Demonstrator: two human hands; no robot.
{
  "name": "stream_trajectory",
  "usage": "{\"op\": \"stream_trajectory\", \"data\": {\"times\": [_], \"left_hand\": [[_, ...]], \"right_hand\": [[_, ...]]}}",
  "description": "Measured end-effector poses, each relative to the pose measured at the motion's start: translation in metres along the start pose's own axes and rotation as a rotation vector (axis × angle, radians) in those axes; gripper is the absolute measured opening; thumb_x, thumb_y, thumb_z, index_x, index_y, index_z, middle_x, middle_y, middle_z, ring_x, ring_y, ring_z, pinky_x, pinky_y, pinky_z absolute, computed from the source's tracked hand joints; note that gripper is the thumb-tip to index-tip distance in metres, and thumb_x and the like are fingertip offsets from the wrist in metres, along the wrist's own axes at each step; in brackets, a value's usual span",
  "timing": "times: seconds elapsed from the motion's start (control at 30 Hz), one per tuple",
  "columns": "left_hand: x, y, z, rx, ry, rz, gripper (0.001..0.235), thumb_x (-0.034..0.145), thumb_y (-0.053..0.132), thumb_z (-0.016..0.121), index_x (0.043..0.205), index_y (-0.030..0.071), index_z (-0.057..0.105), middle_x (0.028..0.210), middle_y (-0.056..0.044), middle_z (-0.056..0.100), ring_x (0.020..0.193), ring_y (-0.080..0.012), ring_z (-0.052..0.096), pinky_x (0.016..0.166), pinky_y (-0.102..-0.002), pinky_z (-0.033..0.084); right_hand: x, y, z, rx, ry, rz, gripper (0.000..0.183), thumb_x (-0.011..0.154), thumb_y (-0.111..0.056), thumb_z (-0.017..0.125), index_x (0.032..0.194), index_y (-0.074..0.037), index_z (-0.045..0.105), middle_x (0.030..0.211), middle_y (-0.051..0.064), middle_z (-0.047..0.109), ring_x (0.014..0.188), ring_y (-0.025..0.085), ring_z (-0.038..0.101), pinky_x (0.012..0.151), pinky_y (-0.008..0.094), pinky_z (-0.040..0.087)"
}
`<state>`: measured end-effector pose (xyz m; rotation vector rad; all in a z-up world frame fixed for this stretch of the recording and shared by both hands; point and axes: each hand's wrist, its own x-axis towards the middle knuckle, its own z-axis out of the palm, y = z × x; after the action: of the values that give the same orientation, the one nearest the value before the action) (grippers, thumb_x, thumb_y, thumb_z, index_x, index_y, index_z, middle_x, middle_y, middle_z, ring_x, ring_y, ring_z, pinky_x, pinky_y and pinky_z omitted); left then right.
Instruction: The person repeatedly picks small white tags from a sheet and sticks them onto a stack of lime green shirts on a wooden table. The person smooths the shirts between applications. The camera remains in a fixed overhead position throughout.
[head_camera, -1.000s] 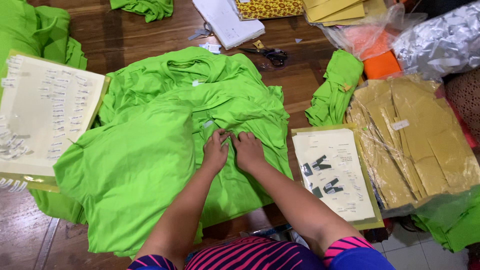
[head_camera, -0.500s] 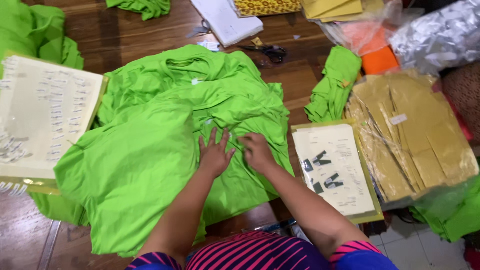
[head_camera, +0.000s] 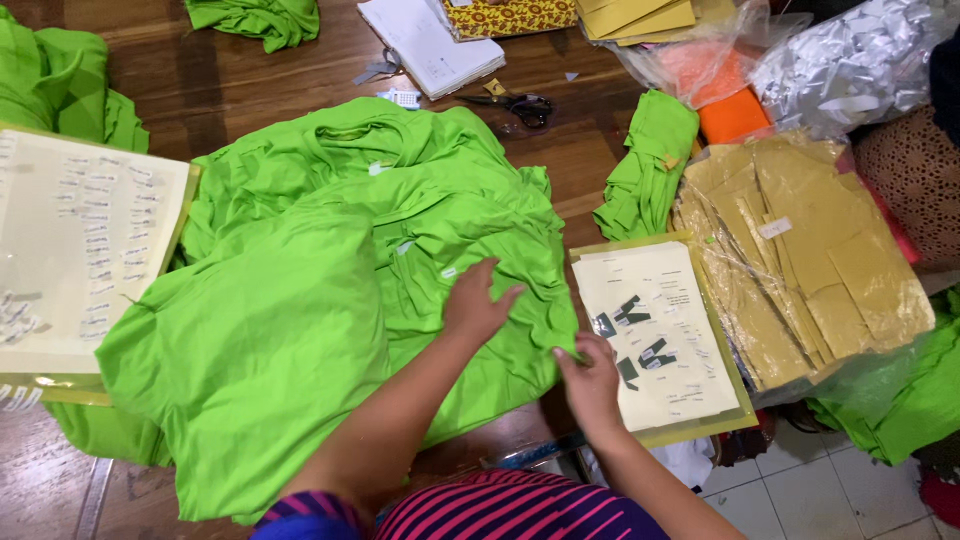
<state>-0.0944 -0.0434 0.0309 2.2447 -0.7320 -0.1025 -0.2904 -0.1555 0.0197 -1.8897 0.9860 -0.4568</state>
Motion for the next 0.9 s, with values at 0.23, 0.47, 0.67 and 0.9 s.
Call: {"op": "stream_trajectory", "data": {"times": [0.23, 0.47, 0.67, 0.9], "left_hand": [[0.048, 0.038, -0.005, 0.218, -0.532, -0.259, 0.101, 0.072, 0.020, 0.080, 0.150, 0.011, 0.015, 0.130, -0.018, 0.041, 0.110, -0.0369, 0.059, 0.083, -0.048, 0.055], [0.069, -0.045, -0.112, -0.178, -0.116, -0.532, 0.070, 0.068, 0.031, 0.067, 0.137, 0.026, 0.056, 0.139, -0.003, 0.058, 0.122, -0.0215, 0.059, 0.098, -0.033, 0.046], [-0.077, -0.149, -0.278, -0.326, 0.627, -0.485, 0.057, 0.077, 0.009, 0.066, 0.133, 0.006, 0.055, 0.118, -0.013, 0.065, 0.105, -0.0270, 0.062, 0.090, -0.038, 0.051], [-0.113, -0.105, -0.263, 0.114, 0.563, -0.575, 0.068, 0.090, -0.001, 0.065, 0.141, -0.007, 0.021, 0.136, -0.034, 0.031, 0.111, -0.0594, 0.048, 0.088, -0.066, 0.042]], "right_hand": [[-0.053, -0.038, 0.080, 0.167, -0.326, -0.240, 0.028, 0.077, -0.015, 0.081, 0.074, -0.011, 0.054, 0.104, 0.004, 0.053, 0.097, 0.020, 0.052, 0.083, 0.033, 0.041], [-0.067, -0.121, 0.097, 0.346, -0.636, -0.345, 0.030, 0.080, -0.021, 0.078, 0.096, -0.009, 0.056, 0.093, 0.007, 0.056, 0.090, 0.020, 0.057, 0.087, 0.033, 0.054], [-0.109, -0.154, 0.145, 0.648, -1.439, -0.510, 0.059, 0.090, 0.001, 0.064, 0.144, -0.014, 0.044, 0.150, 0.016, 0.037, 0.102, 0.017, 0.066, 0.098, 0.025, 0.054], [-0.023, -0.078, 0.108, 0.296, -0.801, -0.202, 0.032, 0.089, -0.011, 0.063, 0.120, -0.016, 0.063, 0.118, 0.007, 0.063, 0.085, 0.013, 0.059, 0.080, 0.030, 0.053]]}}
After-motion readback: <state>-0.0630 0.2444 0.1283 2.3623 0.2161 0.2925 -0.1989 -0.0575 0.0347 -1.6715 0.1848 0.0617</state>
